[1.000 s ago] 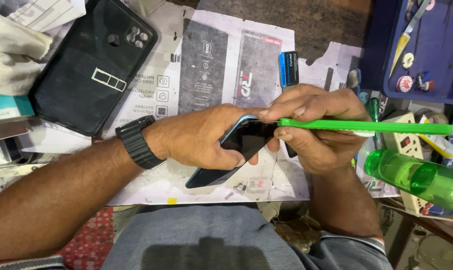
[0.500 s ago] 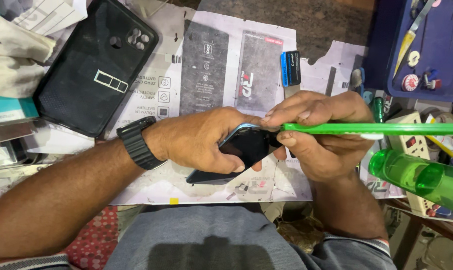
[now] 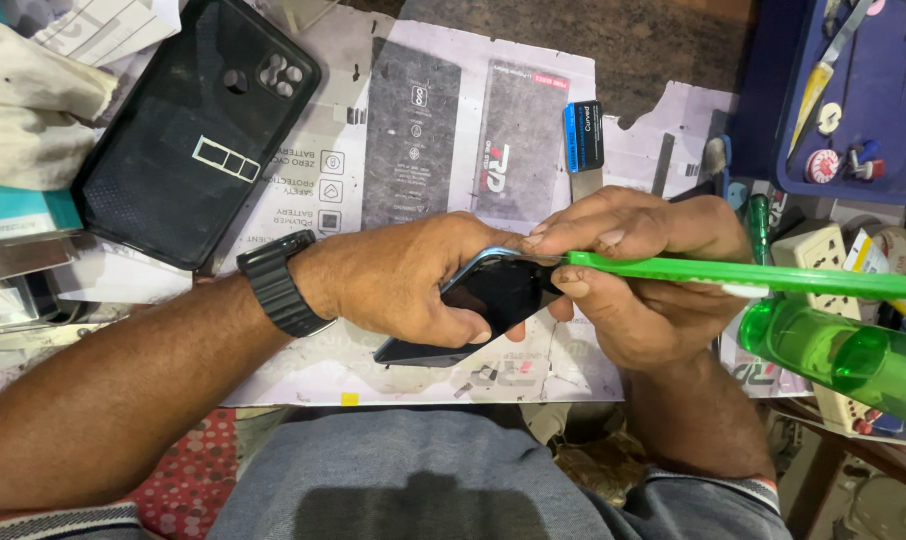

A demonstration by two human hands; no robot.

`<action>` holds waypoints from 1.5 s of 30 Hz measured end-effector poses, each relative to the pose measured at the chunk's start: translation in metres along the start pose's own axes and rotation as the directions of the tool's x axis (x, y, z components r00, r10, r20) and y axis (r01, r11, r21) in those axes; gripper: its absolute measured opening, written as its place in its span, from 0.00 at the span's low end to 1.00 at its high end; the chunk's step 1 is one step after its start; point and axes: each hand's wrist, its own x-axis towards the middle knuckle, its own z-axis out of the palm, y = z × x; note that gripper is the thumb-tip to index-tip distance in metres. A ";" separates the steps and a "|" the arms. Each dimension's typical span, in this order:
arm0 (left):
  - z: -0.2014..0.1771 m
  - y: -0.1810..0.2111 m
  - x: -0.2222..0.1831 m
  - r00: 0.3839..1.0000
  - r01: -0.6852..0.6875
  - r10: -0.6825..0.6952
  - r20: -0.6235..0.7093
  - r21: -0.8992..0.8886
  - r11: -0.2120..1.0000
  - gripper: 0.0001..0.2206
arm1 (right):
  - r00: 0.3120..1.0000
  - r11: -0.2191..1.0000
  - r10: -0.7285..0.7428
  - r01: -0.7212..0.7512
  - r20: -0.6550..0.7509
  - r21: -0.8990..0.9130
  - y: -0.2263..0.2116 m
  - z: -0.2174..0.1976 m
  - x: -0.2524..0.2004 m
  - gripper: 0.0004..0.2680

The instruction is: The person prys the back cover off a mobile phone using a metal pry tool and a plastic card, then separates the display assembly from the frame using thin metal and plastic tools.

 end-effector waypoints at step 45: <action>0.008 0.014 -0.004 0.984 -0.160 0.170 -0.048 0.160 0.974 0.19 | 0.996 0.980 -0.083 0.087 0.031 -0.177 -0.013 -0.004 0.000 0.12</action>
